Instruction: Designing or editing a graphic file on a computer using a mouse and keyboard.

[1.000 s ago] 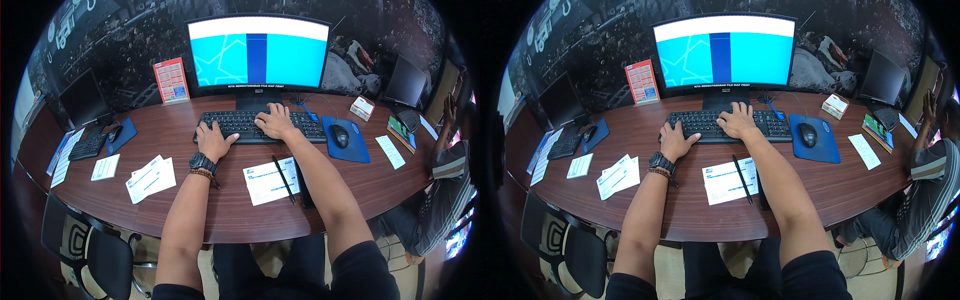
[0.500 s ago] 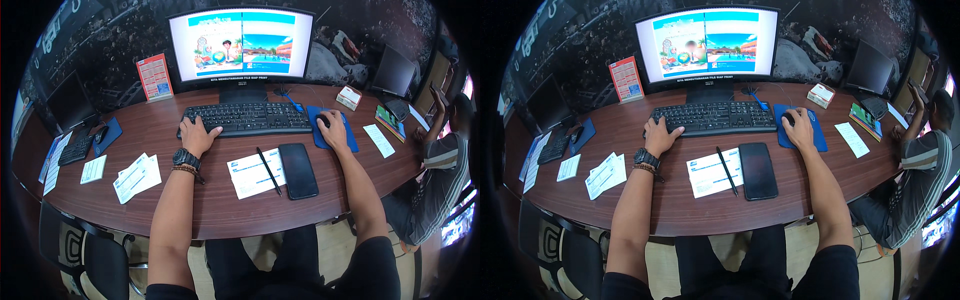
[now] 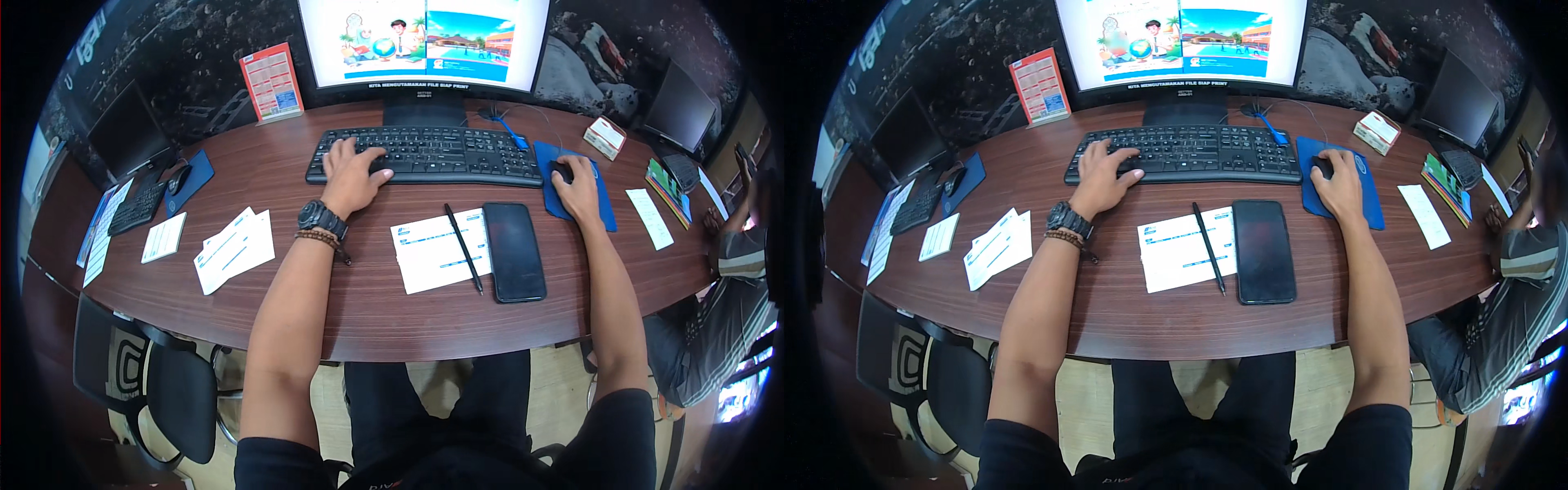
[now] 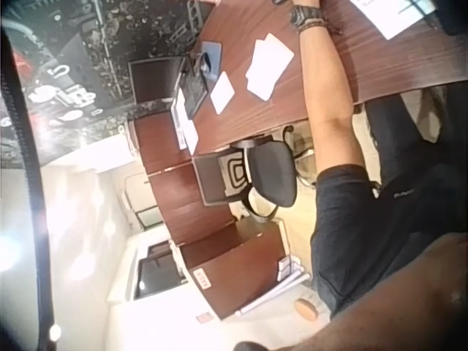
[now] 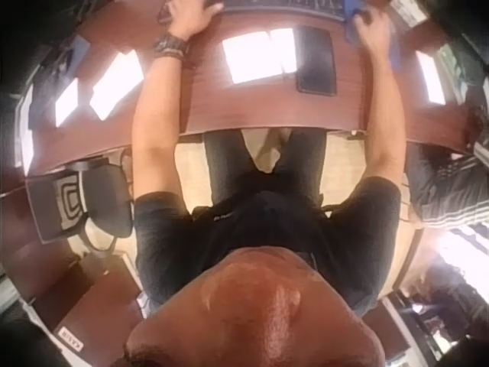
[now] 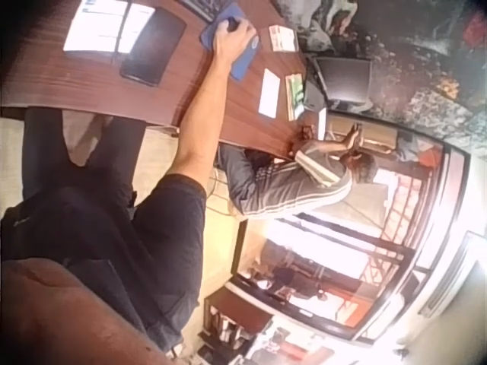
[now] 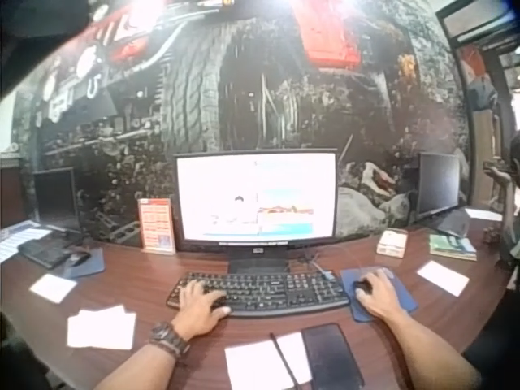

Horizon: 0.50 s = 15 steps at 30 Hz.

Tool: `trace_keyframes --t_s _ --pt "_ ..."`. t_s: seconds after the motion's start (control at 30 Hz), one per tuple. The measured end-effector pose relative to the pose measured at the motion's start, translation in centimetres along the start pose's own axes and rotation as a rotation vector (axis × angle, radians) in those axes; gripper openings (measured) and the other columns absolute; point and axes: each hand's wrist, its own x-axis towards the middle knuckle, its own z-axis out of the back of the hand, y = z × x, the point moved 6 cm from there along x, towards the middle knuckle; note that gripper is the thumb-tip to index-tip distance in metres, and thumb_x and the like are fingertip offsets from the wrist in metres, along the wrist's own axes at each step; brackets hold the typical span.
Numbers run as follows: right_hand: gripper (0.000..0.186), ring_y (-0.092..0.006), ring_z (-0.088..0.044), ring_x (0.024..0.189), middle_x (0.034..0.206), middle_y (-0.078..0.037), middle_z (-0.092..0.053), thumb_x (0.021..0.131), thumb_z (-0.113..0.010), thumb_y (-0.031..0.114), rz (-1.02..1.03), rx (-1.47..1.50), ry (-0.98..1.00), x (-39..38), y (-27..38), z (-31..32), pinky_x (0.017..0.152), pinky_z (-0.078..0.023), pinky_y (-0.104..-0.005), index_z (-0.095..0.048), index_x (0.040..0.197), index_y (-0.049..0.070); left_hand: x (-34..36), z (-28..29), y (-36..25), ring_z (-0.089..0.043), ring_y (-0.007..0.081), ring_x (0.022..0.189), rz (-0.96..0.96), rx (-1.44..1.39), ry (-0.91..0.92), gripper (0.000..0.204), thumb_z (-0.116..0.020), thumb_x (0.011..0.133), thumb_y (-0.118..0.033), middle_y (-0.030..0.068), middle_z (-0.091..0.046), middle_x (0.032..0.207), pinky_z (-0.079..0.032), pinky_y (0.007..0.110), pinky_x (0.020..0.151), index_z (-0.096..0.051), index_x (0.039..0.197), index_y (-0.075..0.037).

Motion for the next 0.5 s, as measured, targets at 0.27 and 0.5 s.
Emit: trace_keyframes --t_s 0.27,0.5 --pt "0.034 -0.0357 -0.06 0.109 0.116 -0.016 -0.061 0.081 -0.064 0.022 -0.012 0.012 0.024 -0.2 1.0 0.0 0.095 -0.048 -0.0421 -0.068 0.111 0.006 -0.1 -0.5 -1.1 -0.016 0.0473 0.147 -0.009 -0.041 0.11 0.037 -0.066 0.093 -0.039 0.0273 -0.03 0.155 -0.01 0.06 0.118 -0.066 0.127 -0.026" --pt "0.033 -0.0358 -0.06 0.108 0.115 -0.016 -0.062 0.08 -0.064 0.019 0.038 0.021 0.013 0.0 0.9 0.1 0.095 -0.049 -0.0417 -0.069 0.109 0.005 0.1 -0.3 -0.7 -0.016 0.0477 0.147 0.046 -0.033 0.056 0.047 -0.065 0.092 -0.049 0.0317 -0.028 0.154 -0.012 0.06 0.117 -0.064 0.131 -0.023"
